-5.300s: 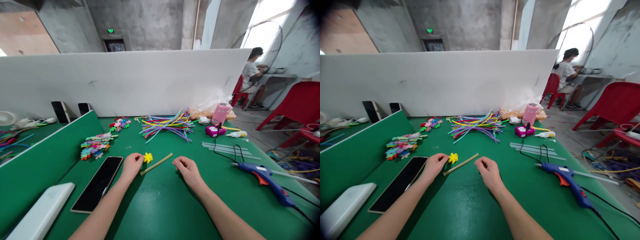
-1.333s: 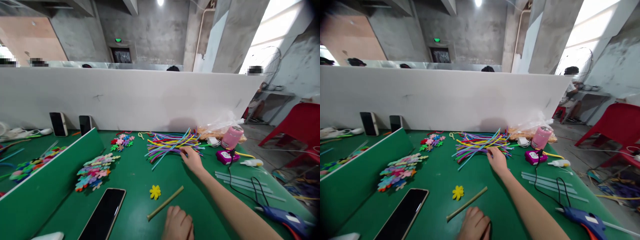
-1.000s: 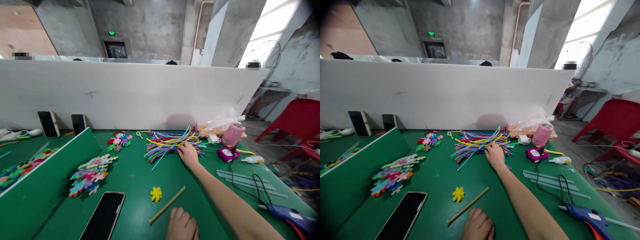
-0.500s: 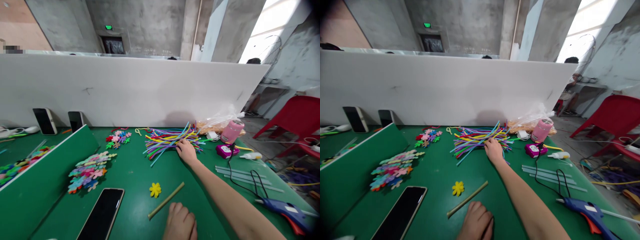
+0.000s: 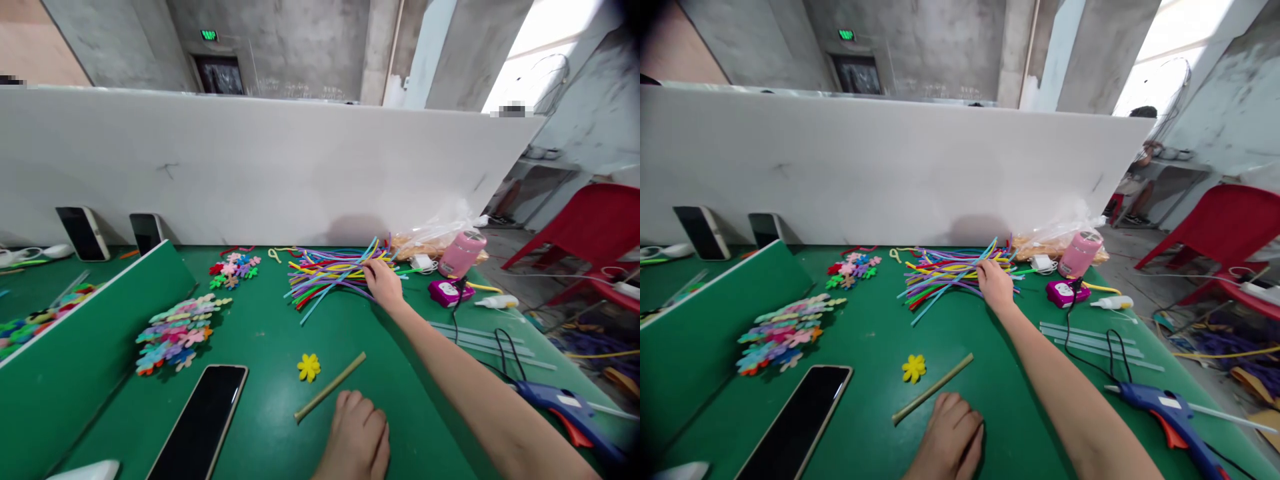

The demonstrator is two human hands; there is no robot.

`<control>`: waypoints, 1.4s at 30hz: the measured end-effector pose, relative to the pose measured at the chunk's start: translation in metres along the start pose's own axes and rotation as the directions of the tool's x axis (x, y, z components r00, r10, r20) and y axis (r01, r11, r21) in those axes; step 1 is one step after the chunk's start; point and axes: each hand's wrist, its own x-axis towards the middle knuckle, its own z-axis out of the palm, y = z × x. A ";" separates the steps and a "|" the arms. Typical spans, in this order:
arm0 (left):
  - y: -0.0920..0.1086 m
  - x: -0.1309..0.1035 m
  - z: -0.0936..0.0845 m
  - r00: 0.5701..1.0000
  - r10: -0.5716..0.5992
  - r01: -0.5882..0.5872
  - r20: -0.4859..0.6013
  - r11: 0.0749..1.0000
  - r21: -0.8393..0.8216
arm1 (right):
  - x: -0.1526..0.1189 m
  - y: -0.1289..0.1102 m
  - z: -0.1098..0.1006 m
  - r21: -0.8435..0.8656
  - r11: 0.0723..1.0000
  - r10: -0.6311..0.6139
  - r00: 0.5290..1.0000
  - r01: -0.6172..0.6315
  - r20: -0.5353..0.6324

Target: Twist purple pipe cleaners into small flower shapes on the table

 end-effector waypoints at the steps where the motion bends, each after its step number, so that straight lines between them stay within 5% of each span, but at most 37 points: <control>1: -0.001 -0.001 0.001 1.000 -0.004 0.004 0.002 1.000 0.001 | 0.001 0.000 -0.002 0.014 1.000 -0.003 1.000 0.003 -0.008; 15: -0.004 -0.005 0.008 1.000 -0.017 0.017 -0.016 1.000 -0.006 | -0.004 0.001 -0.026 0.143 0.990 0.012 1.000 -0.012 -0.002; 24: 0.001 0.002 -0.005 0.999 -0.029 0.030 0.046 1.000 -0.011 | -0.022 -0.015 0.008 0.042 0.997 0.060 0.974 -0.070 0.220; 32: 0.005 0.004 -0.011 0.995 -0.036 0.037 0.096 0.999 -0.009 | -0.027 -0.022 0.029 0.005 1.000 0.025 0.962 -0.027 0.273; 42: 0.002 0.001 -0.004 0.998 -0.031 0.032 0.055 0.999 -0.003 | -0.016 -0.015 -0.008 0.204 0.976 -0.098 0.988 0.072 0.118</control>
